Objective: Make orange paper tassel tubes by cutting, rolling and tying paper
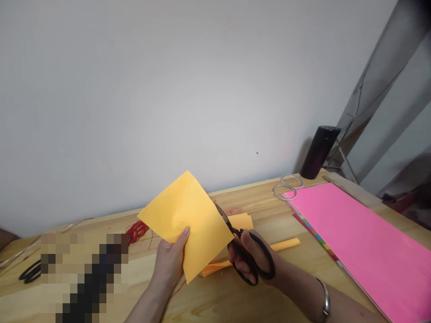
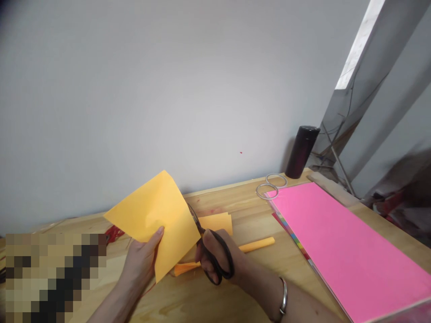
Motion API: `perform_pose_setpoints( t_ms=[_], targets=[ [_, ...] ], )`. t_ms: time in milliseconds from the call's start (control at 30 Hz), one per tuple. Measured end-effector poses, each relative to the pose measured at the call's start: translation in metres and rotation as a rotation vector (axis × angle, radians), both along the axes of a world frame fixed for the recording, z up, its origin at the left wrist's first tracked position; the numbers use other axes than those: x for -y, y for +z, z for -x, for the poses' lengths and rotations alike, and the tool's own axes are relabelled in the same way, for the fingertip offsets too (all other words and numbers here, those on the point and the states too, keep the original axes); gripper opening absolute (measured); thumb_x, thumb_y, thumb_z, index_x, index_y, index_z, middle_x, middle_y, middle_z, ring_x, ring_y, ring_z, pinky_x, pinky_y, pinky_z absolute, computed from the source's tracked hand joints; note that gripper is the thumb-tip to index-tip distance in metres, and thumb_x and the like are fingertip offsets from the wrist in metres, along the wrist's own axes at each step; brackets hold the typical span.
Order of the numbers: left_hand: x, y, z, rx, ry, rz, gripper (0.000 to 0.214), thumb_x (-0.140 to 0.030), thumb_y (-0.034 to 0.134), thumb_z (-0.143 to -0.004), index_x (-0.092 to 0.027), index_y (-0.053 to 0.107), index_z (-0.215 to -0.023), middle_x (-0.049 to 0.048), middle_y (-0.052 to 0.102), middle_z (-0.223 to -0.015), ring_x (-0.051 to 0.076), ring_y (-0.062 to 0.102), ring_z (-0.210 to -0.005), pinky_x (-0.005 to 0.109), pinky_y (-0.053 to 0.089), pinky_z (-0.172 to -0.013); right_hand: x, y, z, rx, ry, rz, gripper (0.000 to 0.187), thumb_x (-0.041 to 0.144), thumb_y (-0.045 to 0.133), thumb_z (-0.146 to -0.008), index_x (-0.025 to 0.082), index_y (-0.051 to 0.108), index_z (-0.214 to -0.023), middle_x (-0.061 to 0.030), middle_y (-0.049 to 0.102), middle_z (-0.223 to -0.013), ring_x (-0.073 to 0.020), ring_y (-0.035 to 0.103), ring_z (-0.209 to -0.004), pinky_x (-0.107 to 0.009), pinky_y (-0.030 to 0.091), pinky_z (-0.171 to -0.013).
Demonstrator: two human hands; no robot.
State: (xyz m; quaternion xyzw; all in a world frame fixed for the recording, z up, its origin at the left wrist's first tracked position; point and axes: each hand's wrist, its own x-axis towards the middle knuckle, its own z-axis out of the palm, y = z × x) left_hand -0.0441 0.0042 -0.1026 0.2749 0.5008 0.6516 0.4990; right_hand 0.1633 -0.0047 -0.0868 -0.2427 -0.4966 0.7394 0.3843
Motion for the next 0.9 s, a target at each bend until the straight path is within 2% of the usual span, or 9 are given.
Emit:
perform_pose_setpoints(
  t_ms=[233, 667, 900],
  targets=[
    [0.002, 0.002, 0.001, -0.053, 0.011, 0.02, 0.049, -0.031, 0.074, -0.066, -0.013, 0.063, -0.11, 0.0111, 0.072, -0.095, 0.027, 0.067, -0.086, 0.037, 0.054, -0.077, 0.0, 0.004, 0.002, 0.024, -0.007, 0.011, 0.063, 0.073, 0.037, -0.076, 0.012, 0.053, -0.071, 0.0062, 0.042, -0.04, -0.0038, 0.035, -0.027, -0.015, 0.026, -0.028],
    [0.004, 0.007, -0.001, -0.075, 0.014, 0.046, 0.041, -0.032, 0.073, -0.066, -0.013, 0.066, -0.101, 0.0107, 0.072, -0.094, 0.027, 0.068, -0.083, 0.038, 0.054, -0.075, 0.001, 0.011, 0.006, 0.089, -0.057, 0.095, 0.067, 0.082, 0.043, -0.061, 0.015, 0.048, -0.061, 0.0068, 0.039, -0.036, -0.0041, 0.032, -0.025, -0.016, 0.024, -0.025],
    [0.004, 0.008, -0.002, -0.085, 0.02, 0.03, 0.041, -0.032, 0.073, -0.065, -0.013, 0.066, -0.101, 0.0109, 0.072, -0.096, 0.027, 0.067, -0.085, 0.038, 0.054, -0.075, 0.001, 0.004, 0.006, 0.021, -0.043, 0.033, 0.063, 0.075, 0.039, -0.072, 0.014, 0.049, -0.066, 0.0069, 0.04, -0.039, -0.0036, 0.033, -0.026, -0.016, 0.026, -0.027]
  ],
)
